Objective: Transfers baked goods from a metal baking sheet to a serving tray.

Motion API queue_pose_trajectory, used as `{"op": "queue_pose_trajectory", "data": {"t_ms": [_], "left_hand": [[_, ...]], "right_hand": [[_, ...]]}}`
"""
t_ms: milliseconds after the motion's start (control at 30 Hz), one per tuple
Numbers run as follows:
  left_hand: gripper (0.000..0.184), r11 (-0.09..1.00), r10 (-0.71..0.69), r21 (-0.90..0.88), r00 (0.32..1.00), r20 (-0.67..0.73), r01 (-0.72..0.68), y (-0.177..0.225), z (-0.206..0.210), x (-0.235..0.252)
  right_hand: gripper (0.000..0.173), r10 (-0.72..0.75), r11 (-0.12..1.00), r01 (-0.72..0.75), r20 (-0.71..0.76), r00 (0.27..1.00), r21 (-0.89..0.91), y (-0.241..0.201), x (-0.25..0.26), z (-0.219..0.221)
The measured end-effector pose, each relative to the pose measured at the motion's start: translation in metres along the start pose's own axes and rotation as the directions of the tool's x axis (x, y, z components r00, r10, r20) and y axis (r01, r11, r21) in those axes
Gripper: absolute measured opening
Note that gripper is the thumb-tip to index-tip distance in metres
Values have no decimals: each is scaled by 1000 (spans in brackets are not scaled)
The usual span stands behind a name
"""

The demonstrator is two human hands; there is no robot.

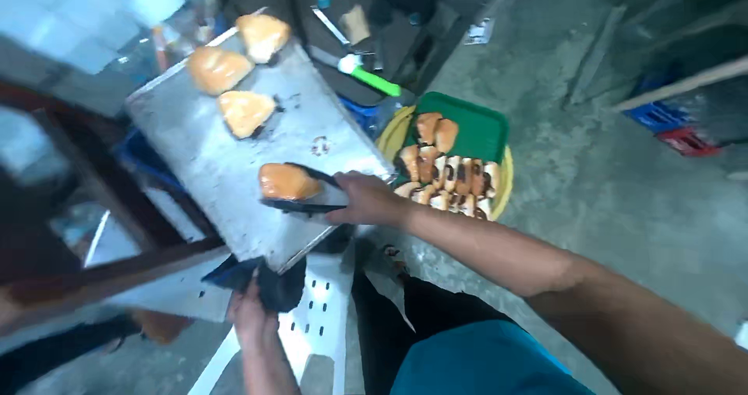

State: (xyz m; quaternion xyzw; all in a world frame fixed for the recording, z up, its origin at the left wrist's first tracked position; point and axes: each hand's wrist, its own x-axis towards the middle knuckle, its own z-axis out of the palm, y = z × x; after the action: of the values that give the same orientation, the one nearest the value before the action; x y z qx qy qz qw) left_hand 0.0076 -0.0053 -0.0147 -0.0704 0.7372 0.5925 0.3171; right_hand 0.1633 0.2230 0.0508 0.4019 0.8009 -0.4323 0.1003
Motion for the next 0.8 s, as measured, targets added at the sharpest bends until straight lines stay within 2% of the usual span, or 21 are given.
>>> {"op": "queue_pose_trajectory", "data": {"t_ms": [33, 100, 167, 300, 367, 467, 533, 700, 800], "left_hand": [[18, 1000, -5, 3, 1000, -4, 5, -1, 0, 0], [15, 1000, 3, 5, 1000, -3, -3, -2, -2, 1], [12, 1000, 16, 8, 1000, -3, -16, -2, -1, 1], [14, 1000, 21, 2, 1000, 18, -21, -2, -2, 3], [14, 1000, 24, 13, 1000, 9, -25, -2, -1, 3], [14, 999, 38, 29, 999, 0, -38, -1, 1, 1], [14, 999, 39, 33, 999, -18, -38, 1, 4, -1], [15, 999, 28, 44, 998, -54, -25, 1, 4, -4], [13, 999, 32, 13, 998, -51, -31, -1, 4, -1]], "right_hand": [[65, -12, 979, 14, -9, 1000, 202, 16, -3, -1], [50, -17, 849, -4, 34, 999, 528, 45, -23, -11], [41, 16, 728, -43, 46, 999, 684, 74, -62, -34], [36, 273, 716, -144, -84, 958, 683, 175, -122, -83], [41, 490, 648, -271, -117, 864, 712, 232, -125, -95], [56, 750, 494, -506, -53, 659, 707, 287, -103, -98], [60, 797, 489, -570, -72, 600, 661, 306, -84, -93], [84, 797, 541, -688, -34, 603, 483, 309, -75, -108], [77, 814, 530, -700, -55, 579, 478, 307, -87, -123]]}}
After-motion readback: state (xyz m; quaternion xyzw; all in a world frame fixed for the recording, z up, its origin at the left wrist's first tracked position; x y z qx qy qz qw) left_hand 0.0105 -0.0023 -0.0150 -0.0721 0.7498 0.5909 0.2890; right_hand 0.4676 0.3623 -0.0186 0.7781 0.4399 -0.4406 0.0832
